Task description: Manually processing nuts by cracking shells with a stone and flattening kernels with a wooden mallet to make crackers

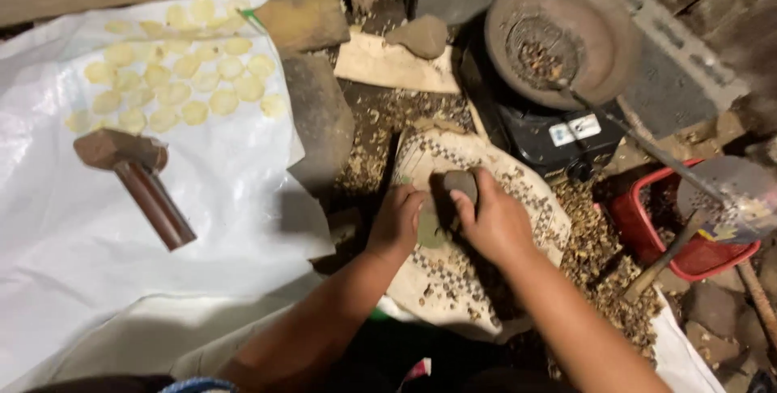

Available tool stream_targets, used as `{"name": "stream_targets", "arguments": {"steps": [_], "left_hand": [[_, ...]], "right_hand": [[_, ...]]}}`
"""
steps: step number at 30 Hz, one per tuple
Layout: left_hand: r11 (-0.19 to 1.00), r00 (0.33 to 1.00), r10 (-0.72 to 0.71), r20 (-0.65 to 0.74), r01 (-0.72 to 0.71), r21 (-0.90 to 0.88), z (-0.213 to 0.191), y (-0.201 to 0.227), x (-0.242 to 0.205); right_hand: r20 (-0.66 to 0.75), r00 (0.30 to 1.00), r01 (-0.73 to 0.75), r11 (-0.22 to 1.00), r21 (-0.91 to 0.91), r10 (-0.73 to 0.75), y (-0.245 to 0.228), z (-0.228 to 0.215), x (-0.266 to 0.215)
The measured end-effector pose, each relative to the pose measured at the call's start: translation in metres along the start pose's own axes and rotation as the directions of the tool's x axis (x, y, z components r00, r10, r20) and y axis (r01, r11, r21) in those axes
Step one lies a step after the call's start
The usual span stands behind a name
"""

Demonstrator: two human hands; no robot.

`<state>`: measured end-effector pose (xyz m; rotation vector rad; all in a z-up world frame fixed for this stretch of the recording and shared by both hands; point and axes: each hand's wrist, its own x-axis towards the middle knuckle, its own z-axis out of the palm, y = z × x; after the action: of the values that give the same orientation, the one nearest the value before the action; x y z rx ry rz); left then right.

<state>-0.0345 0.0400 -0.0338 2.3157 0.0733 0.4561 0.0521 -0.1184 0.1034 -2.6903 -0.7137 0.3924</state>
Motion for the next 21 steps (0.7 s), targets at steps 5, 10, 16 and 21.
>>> {"name": "stream_targets", "arguments": {"steps": [5, 10, 16, 21], "left_hand": [[0.996, 0.999, 0.05, 0.017, -0.052, 0.076, -0.004, 0.009, 0.003], [1.0, 0.997, 0.009, -0.071, -0.009, -0.001, -0.011, 0.006, 0.02], [0.998, 1.0, -0.009, -0.012, 0.009, -0.061, -0.002, 0.017, 0.033], [1.0, 1.0, -0.002, 0.03, 0.002, -0.017, -0.004, 0.024, 0.033]], "right_hand": [[0.279, 0.949, -0.115, 0.986, -0.123, 0.145, 0.02, 0.015, 0.016], [0.225, 0.974, 0.069, 0.941, -0.331, 0.008, -0.011, -0.001, 0.007], [0.233, 0.947, -0.162, 0.954, -0.253, 0.223, 0.03, -0.003, -0.005], [0.187, 0.935, -0.258, 0.94, -0.224, 0.301, 0.043, -0.004, -0.005]]}}
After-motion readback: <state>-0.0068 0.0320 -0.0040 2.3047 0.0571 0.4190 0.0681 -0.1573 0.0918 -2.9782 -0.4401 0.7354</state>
